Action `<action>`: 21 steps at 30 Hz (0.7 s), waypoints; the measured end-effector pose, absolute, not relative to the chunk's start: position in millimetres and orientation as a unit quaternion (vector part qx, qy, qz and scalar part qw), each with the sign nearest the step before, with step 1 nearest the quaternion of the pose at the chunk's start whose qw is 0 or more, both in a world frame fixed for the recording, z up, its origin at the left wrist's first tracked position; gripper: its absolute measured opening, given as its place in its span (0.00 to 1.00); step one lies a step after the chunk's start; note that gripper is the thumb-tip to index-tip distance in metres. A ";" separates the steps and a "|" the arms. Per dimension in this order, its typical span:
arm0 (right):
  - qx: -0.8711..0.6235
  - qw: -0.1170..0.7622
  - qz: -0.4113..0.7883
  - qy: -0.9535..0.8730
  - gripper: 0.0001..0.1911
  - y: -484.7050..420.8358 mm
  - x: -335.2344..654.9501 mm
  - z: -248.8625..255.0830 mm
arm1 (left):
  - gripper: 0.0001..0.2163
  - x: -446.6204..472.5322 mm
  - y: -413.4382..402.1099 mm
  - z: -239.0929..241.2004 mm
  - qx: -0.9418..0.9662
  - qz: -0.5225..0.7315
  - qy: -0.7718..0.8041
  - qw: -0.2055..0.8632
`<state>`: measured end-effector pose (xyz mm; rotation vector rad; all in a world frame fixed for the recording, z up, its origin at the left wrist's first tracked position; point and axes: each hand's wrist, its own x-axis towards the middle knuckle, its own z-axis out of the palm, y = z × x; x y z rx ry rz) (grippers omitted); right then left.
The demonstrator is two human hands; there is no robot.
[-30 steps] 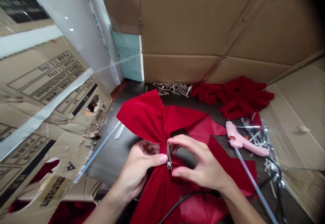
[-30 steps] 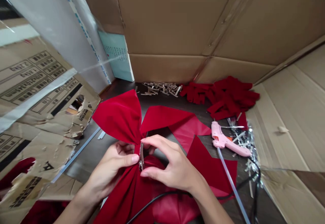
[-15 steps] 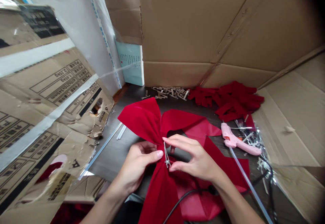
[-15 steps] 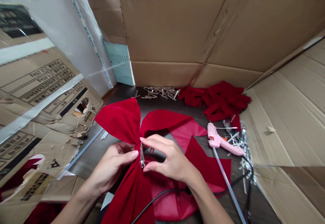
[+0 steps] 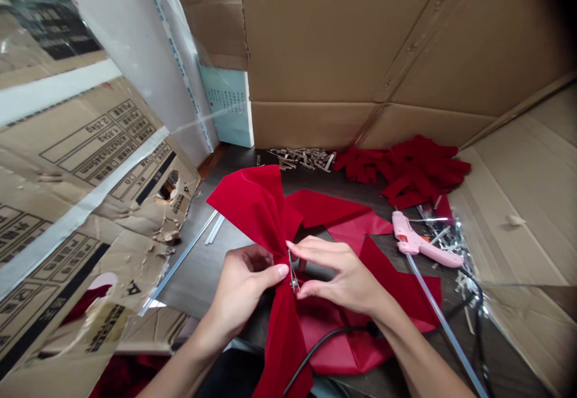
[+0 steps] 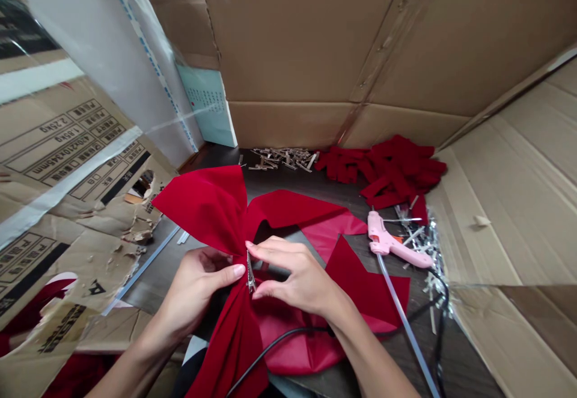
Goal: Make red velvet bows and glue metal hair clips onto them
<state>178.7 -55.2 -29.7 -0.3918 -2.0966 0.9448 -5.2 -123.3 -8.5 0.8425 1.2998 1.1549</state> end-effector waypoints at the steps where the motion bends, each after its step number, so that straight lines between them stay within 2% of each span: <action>1: -0.153 0.395 0.374 -0.825 0.33 -55.2 178.6 -29.5 | 0.09 -5.0 -123.5 -8.1 0.361 0.490 0.555 0.567; 13: -0.164 0.388 0.395 -0.817 0.34 -52.5 176.1 -35.2 | 0.10 -2.7 -123.4 -10.4 0.342 0.522 0.543 0.562; 21: -0.220 0.330 0.471 -0.788 0.36 -51.1 181.3 -26.8 | 0.11 2.5 -119.9 -0.3 0.263 0.545 0.454 0.654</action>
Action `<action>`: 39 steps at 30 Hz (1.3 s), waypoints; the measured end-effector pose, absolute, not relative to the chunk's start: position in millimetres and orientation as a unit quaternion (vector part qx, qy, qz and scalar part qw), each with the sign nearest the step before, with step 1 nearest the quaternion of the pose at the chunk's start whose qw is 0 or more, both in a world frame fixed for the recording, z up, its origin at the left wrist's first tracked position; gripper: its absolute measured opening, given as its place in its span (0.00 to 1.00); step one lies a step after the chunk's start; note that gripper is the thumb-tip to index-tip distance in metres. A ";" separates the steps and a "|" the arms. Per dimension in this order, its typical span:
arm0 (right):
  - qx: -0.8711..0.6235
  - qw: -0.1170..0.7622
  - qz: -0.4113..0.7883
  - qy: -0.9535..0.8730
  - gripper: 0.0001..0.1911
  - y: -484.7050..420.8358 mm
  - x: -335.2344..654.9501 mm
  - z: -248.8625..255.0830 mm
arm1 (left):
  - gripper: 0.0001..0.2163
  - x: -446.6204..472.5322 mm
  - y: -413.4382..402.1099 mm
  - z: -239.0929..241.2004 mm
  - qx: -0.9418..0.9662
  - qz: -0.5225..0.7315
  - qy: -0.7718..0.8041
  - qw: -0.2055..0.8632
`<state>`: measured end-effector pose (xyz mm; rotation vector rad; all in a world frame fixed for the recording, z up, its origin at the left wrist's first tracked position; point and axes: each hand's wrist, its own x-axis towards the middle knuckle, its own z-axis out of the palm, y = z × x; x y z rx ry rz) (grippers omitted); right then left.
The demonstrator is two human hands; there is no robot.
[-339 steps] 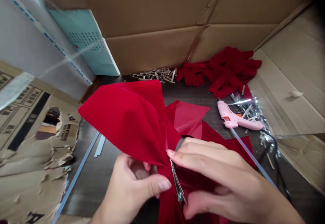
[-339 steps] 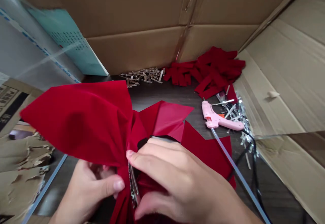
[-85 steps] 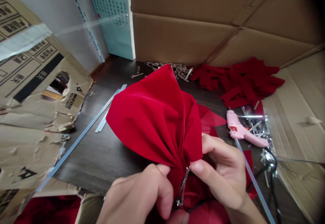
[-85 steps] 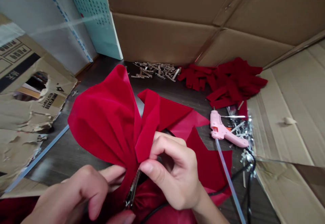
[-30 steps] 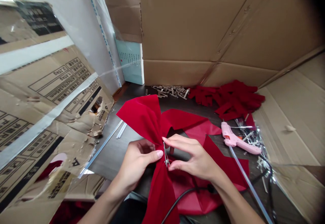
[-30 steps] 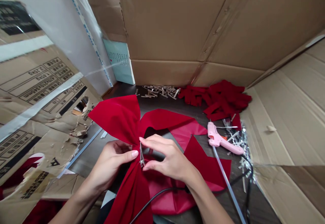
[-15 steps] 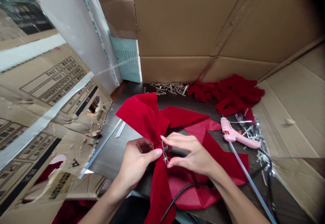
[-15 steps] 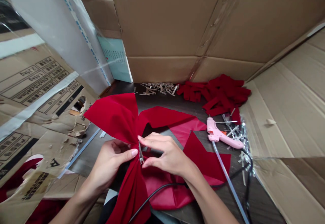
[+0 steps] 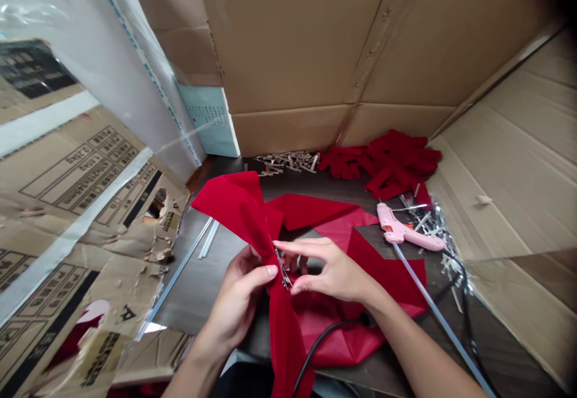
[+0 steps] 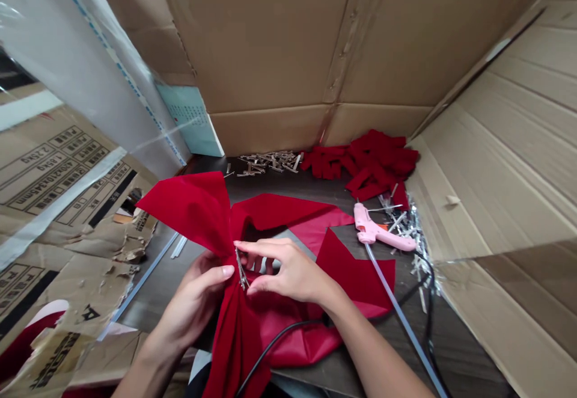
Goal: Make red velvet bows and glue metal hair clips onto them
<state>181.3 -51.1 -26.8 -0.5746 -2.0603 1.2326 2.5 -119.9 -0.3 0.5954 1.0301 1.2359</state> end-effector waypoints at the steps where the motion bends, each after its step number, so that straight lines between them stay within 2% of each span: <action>1: -0.224 0.331 0.472 -0.786 0.36 -50.9 181.8 -25.9 | 0.11 1.0 -119.7 0.2 0.253 0.544 0.446 0.664; 16: -0.180 0.368 0.545 -0.732 0.36 -54.5 172.5 -30.1 | 0.19 -8.4 -121.3 -14.5 0.223 0.479 0.374 0.762; 22: -0.194 0.363 0.510 -0.756 0.34 -54.3 173.7 -31.0 | 0.17 -8.7 -118.2 -13.2 0.221 0.509 0.397 0.731; 28: -0.194 0.357 0.501 -0.764 0.34 -53.3 173.7 -33.8 | 0.19 -7.5 -116.6 -15.4 0.226 0.515 0.425 0.710; 39: -0.142 0.384 0.525 -0.746 0.35 -53.2 180.4 -23.9 | 0.18 0.8 -122.2 -12.4 0.238 0.508 0.370 0.740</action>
